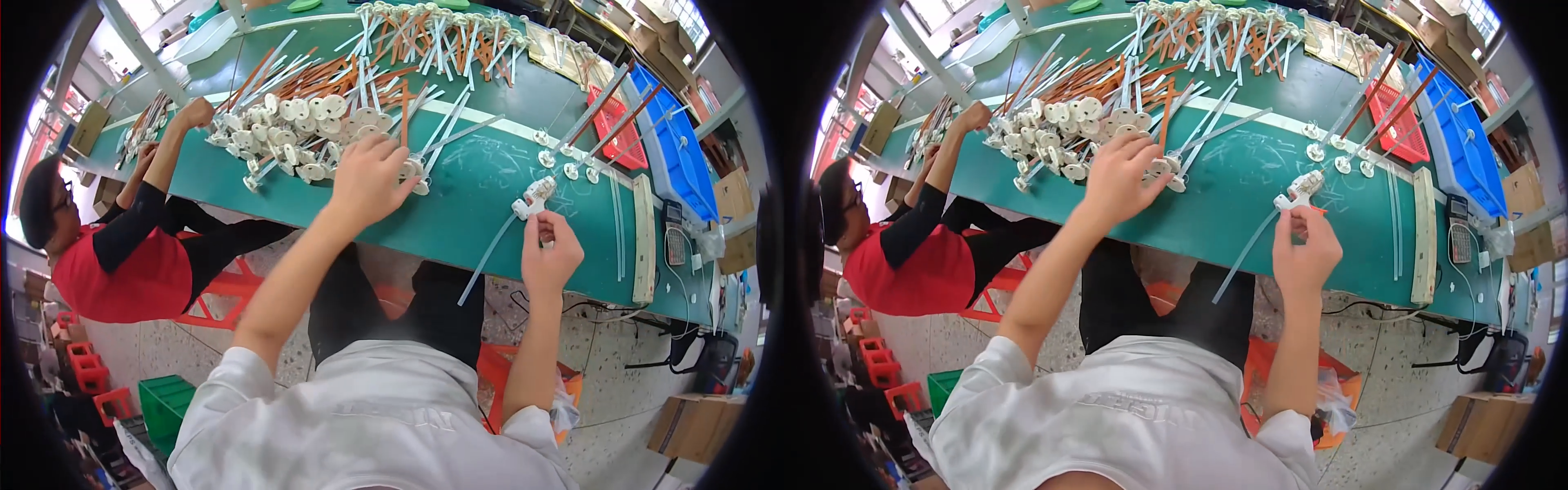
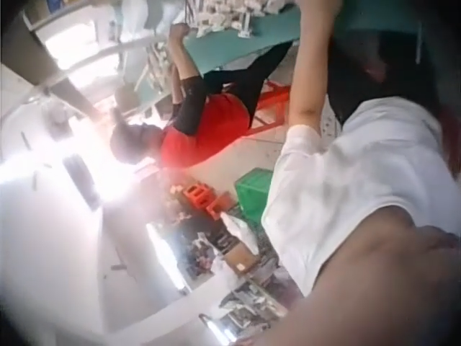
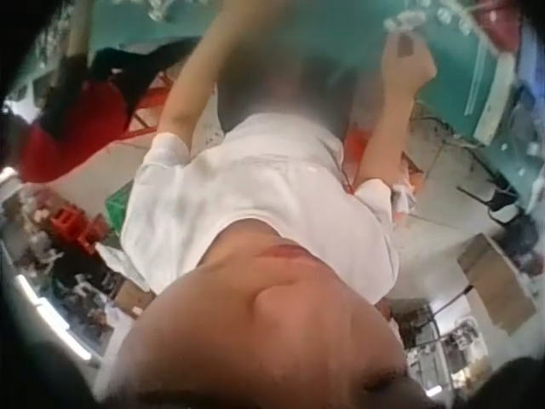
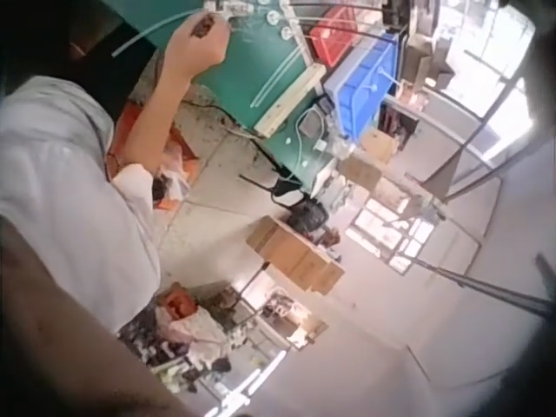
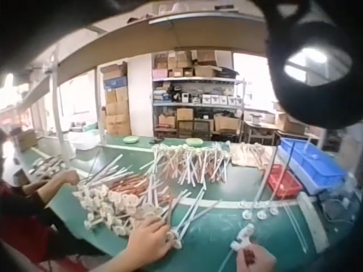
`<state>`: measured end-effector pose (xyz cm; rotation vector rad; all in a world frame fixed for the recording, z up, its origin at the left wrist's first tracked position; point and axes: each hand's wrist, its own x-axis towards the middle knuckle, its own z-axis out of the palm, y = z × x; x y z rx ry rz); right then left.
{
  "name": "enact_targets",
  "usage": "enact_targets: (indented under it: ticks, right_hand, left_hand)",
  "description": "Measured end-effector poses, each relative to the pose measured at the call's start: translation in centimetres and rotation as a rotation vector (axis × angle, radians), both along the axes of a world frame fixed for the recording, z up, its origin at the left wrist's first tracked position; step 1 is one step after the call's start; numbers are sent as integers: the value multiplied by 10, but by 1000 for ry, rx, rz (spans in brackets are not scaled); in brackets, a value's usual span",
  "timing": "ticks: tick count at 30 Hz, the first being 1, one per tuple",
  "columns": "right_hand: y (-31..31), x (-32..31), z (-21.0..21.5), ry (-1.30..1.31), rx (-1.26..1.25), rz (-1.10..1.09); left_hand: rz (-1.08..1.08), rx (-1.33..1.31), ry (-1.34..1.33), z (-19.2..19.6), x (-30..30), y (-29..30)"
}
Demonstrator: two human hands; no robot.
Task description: Assembling electronic or lamp components by attaching LED strips to plastic bases using a hot glue gun.
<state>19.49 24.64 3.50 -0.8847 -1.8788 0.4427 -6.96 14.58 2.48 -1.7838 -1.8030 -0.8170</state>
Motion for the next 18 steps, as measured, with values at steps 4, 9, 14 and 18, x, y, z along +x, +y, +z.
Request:
enact_targets:
  ticks: [4, 9, 14, 18]
  right_hand:
    - [-30, 11, -7, -8, -33, 70]
    - [-61, 18, -8, -72, -49, 74]
    - [-62, -27, 16, 349, -1060, 543]
    - [-51, -58, 14, 145, -1209, 836]
  left_hand:
    - [134, -26, -30, -23, 6, 1]
    - [-34, 110, -302, 5, 26, -23]
    - [-160, 100, -538, 12, 79, -70]
    - [-373, 43, -595, 9, 92, -84]
